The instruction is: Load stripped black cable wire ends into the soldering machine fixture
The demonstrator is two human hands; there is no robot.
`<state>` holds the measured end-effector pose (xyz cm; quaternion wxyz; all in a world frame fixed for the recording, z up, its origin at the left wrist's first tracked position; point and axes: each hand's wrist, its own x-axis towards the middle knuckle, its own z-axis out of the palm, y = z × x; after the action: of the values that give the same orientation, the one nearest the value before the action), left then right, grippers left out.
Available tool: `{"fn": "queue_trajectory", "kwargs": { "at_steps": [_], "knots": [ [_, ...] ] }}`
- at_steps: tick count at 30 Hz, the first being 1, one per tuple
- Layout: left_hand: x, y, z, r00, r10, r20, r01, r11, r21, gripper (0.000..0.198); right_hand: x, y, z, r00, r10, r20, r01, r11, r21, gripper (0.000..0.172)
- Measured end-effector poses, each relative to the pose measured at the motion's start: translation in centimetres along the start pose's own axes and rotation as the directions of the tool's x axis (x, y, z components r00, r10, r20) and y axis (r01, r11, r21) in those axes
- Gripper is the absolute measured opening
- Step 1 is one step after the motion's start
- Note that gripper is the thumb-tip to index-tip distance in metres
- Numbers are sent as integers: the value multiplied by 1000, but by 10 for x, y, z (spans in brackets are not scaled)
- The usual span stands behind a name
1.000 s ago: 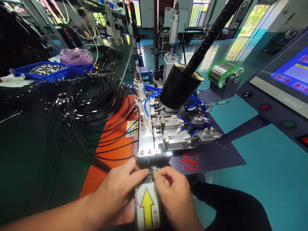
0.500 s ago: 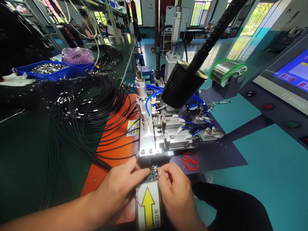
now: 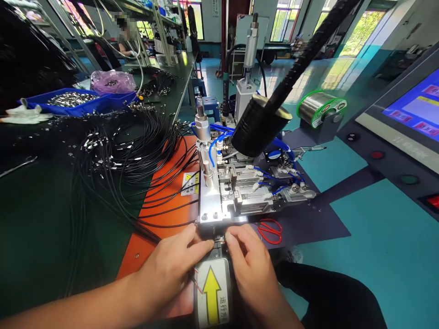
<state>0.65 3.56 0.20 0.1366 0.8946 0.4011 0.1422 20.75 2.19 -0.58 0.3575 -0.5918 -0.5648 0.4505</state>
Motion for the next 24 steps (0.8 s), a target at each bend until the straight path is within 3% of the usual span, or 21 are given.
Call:
{"fn": "queue_trajectory", "kwargs": {
  "at_steps": [11,18,24],
  "knots": [
    [2,3,-3,1000,-17,21,17,1000,-3,29,1,7,6,998,-8,-68,9,1000,23,23],
    [2,8,-8,1000,20,5,-20,1000,6,25,0,9,9,992,-26,-124,12,994,-110,25],
    [2,15,-19,995,83,-49,-74,982,172,22,3,9,11,986,155,-66,-159,985,-70,33]
  ]
}}
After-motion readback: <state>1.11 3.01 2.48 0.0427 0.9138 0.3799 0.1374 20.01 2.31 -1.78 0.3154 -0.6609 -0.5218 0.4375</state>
